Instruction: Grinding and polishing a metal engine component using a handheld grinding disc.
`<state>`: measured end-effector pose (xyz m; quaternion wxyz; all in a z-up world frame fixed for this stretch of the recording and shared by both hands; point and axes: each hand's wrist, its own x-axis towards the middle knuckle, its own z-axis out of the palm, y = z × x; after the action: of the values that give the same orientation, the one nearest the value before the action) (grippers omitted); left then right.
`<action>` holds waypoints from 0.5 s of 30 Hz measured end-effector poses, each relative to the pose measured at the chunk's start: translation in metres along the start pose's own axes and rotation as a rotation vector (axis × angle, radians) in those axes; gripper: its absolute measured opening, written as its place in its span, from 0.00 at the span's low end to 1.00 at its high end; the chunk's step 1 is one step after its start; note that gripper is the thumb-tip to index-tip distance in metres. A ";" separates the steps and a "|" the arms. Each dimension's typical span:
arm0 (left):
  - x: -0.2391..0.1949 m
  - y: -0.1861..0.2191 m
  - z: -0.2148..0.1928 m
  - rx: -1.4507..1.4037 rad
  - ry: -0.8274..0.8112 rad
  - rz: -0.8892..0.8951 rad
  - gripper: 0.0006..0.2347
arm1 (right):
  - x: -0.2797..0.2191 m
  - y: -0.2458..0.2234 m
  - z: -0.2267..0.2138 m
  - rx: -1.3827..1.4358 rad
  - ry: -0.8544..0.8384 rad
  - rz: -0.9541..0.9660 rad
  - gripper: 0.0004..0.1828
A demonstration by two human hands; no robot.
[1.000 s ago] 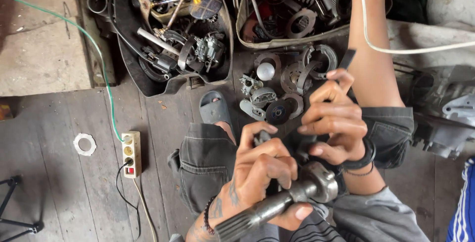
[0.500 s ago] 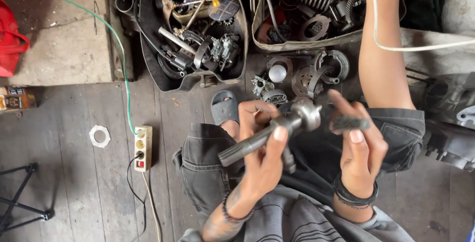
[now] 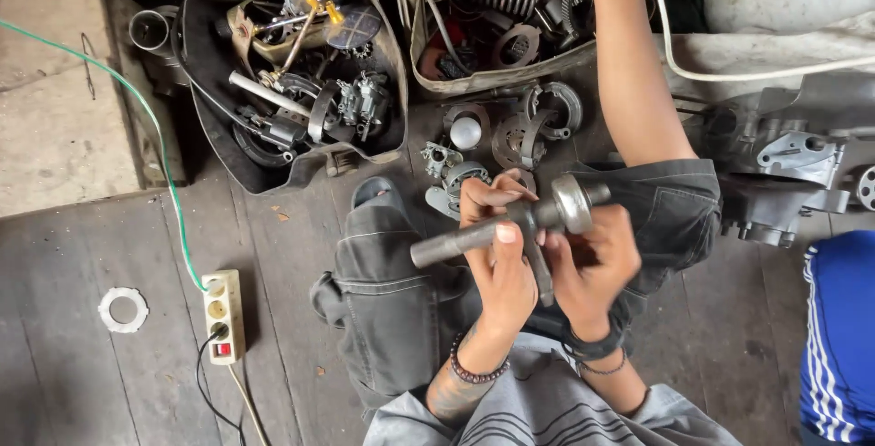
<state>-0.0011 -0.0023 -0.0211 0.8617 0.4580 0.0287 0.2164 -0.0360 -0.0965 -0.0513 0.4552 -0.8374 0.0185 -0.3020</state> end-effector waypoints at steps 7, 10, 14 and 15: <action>-0.002 0.000 -0.008 -0.365 -0.093 -0.279 0.15 | 0.017 0.012 -0.006 0.409 0.063 0.174 0.31; 0.000 0.000 -0.005 -0.419 -0.106 -0.357 0.14 | 0.036 0.008 -0.014 0.433 -0.068 0.058 0.52; -0.003 0.002 -0.004 -0.491 -0.164 -0.516 0.14 | 0.073 -0.013 -0.006 0.306 -0.229 -0.147 0.41; -0.001 0.006 -0.007 -0.491 -0.166 -0.515 0.14 | 0.075 -0.020 -0.012 0.307 -0.227 -0.148 0.41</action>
<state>-0.0060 0.0049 -0.0207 0.9716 0.2314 0.0203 -0.0450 0.0142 -0.1170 0.0059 0.5532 -0.7859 -0.1407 -0.2376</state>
